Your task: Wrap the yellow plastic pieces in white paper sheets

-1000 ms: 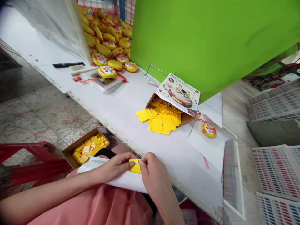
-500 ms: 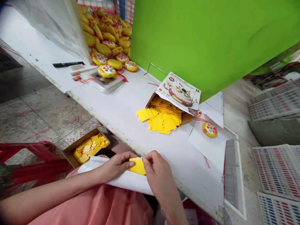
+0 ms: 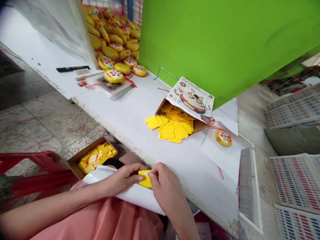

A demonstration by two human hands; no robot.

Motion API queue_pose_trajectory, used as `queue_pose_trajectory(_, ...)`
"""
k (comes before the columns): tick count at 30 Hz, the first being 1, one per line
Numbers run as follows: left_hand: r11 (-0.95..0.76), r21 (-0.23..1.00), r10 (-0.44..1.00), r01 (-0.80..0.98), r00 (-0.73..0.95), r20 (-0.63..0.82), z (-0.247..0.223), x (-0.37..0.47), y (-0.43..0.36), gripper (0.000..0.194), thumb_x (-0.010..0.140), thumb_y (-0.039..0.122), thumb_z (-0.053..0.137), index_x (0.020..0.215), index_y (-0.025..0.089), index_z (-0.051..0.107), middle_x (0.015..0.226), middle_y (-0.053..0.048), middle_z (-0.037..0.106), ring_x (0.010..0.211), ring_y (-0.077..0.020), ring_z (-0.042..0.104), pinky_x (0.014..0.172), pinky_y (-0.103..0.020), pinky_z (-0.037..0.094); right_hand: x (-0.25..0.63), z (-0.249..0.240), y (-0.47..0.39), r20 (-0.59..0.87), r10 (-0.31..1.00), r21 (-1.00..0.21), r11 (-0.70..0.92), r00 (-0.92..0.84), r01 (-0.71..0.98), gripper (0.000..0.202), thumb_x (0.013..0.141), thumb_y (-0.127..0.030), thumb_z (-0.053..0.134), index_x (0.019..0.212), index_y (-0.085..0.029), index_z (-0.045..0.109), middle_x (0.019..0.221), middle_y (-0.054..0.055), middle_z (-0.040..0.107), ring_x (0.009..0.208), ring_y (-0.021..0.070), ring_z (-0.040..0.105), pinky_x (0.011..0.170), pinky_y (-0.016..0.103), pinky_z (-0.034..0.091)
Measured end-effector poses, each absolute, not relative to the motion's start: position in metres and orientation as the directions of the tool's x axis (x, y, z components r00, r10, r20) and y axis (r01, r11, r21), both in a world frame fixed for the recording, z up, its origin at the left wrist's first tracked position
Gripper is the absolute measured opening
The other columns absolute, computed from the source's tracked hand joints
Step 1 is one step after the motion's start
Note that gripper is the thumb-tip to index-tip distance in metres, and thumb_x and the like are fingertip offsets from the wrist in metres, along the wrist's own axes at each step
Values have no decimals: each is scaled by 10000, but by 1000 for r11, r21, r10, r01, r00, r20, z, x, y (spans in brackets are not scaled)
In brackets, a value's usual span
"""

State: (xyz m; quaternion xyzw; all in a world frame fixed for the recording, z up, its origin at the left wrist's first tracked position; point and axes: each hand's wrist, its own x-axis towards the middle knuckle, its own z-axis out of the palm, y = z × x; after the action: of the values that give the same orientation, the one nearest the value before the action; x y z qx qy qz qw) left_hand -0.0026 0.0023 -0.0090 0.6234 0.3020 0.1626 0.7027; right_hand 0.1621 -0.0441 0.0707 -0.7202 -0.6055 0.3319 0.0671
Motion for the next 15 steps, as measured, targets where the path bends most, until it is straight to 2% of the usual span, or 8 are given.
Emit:
queue_pose_trajectory(7, 162, 974, 608, 158, 762, -224, -9, -3, 1, 253, 862, 325, 459, 983, 145, 587, 912, -38, 622, 821, -145, 555, 703, -216, 421, 160, 69, -45, -405, 912, -482, -274, 65, 832, 116, 862, -275, 399, 805, -217, 482, 815, 12, 604, 781, 181, 558, 618, 264, 384)
queue_pose_trajectory(15, 220, 965, 638, 143, 727, -253, -3, -1, 0, 283, 863, 365, 438, 926, 128, 580, 838, -21, 590, 748, -124, 513, 648, -203, 411, 155, 67, -43, -353, 931, -403, -241, 93, 883, 122, 867, -261, 394, 804, -215, 489, 808, 20, 607, 762, 186, 567, 619, 273, 388)
